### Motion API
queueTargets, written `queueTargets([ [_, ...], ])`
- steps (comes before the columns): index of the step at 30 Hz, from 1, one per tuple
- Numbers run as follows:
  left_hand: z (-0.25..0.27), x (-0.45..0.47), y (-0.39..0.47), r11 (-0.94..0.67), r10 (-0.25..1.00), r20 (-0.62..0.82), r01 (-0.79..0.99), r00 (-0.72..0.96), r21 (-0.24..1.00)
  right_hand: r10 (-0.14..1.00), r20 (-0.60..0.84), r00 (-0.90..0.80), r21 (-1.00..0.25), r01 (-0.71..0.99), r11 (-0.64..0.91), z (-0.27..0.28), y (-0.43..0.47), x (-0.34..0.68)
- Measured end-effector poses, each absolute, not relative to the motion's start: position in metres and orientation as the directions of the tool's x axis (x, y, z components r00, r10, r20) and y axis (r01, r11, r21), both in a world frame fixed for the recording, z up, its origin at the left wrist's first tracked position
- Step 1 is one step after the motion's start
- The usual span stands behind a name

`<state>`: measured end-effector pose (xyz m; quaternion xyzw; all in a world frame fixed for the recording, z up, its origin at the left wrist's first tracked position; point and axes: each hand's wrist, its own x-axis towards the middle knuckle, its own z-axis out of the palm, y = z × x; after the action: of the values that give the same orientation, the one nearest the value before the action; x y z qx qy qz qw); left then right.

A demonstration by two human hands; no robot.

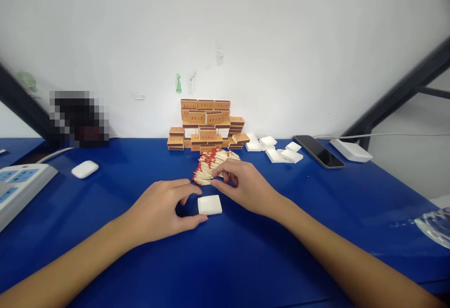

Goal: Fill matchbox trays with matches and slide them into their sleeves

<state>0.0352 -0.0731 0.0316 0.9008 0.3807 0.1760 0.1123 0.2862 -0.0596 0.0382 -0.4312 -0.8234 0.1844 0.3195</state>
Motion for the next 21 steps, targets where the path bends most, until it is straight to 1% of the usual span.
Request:
queueTargets([
  [4,0.031,0.037,-0.074,-0.684,0.724,0.221,0.639,0.654,0.351,0.787,0.38,-0.487,-0.545,0.57,0.615,0.023,-0.046,0.272],
  [10,0.033,0.033,-0.072,-0.717,0.691,0.207,0.623,0.692,0.313,0.746,0.395,-0.536,-0.464,0.585,0.666,0.014,-0.036,0.268],
  [17,0.034,0.032,-0.072,-0.722,0.689,0.21,0.632,0.693,0.281,0.751,0.376,-0.543,-0.351,0.667,0.658,0.019,-0.04,0.276],
  [21,0.036,0.032,-0.071,-0.721,0.691,0.216,0.634,0.69,0.278,0.775,0.337,-0.535,-0.35,0.693,0.631,0.021,-0.043,0.279],
])
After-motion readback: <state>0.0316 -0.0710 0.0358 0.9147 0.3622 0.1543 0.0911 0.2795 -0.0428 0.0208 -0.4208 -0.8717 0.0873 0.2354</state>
